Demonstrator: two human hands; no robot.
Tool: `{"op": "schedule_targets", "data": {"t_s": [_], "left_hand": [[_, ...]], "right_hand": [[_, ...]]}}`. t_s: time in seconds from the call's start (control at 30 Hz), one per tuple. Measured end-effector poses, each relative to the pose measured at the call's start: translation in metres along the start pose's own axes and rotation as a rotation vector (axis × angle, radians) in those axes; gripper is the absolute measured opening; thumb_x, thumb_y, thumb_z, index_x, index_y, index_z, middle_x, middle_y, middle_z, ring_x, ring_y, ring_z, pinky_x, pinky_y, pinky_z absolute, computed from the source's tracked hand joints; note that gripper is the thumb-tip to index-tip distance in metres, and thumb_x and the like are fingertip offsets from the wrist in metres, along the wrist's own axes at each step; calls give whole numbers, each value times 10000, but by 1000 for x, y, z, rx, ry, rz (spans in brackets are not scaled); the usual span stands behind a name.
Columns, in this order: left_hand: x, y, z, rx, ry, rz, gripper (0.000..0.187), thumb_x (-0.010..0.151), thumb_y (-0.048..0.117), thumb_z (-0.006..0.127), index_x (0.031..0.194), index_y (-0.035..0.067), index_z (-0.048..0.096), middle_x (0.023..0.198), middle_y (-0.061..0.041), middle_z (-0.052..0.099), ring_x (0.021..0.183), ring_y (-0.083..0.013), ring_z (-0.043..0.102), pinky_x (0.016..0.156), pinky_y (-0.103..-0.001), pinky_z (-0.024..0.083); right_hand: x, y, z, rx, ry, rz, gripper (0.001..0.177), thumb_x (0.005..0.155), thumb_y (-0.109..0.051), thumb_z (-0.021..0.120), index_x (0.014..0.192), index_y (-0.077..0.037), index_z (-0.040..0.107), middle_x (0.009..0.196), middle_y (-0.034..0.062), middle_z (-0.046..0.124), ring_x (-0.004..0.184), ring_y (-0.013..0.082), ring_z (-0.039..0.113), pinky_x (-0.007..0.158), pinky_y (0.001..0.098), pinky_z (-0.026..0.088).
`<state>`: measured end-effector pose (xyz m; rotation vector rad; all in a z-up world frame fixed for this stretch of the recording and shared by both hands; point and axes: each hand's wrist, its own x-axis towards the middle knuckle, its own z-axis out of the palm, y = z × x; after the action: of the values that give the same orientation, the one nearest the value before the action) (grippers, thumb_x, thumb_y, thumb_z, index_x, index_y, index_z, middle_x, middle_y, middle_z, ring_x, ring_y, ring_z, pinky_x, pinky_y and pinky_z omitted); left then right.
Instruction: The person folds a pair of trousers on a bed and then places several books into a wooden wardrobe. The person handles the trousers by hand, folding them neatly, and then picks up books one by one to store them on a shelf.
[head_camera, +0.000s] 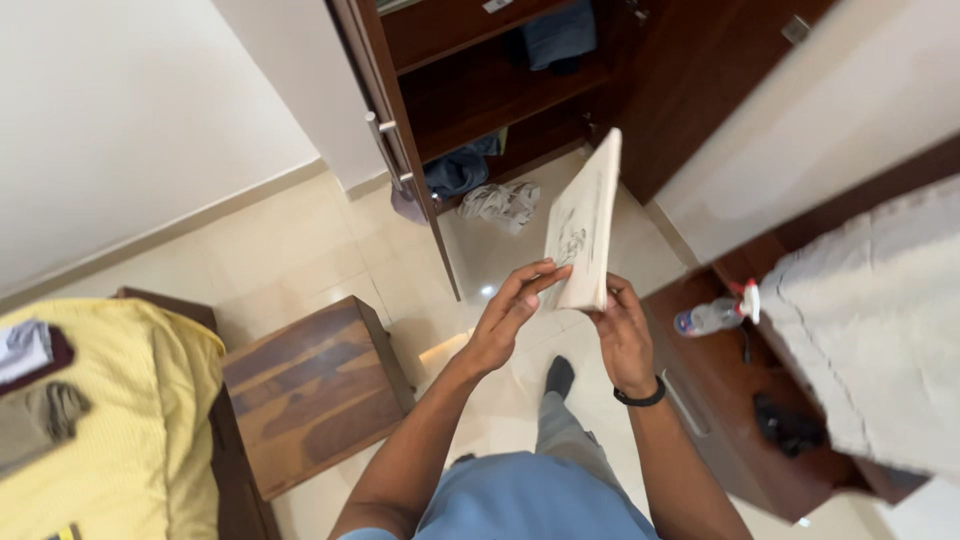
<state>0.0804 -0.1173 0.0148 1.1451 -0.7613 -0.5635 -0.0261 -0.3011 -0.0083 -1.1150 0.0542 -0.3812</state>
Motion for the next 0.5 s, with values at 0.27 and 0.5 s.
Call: {"op": "schedule_targets", "data": {"t_s": [0.27, 0.5], "left_hand": [[92, -45, 44, 144, 161, -126, 628, 1086, 473, 458, 1508, 11, 400, 1463, -186, 587, 1430, -287, 509, 1196, -435, 371], [134, -100, 53, 312, 275, -644, 765, 971, 648, 368, 1414, 50, 542, 1213, -144, 706, 1069, -245, 731, 993, -398, 499]], "right_hand": [[86, -25, -96, -261, -46, 95, 392, 1078, -216, 482, 1385, 24, 531, 1318, 138, 622, 1222, 217, 590, 1062, 371, 466], [127, 3, -137, -862, -162, 612, 513, 1009, -409, 482, 1373, -81, 633, 966, 124, 712, 856, 184, 640, 738, 312, 537]]}}
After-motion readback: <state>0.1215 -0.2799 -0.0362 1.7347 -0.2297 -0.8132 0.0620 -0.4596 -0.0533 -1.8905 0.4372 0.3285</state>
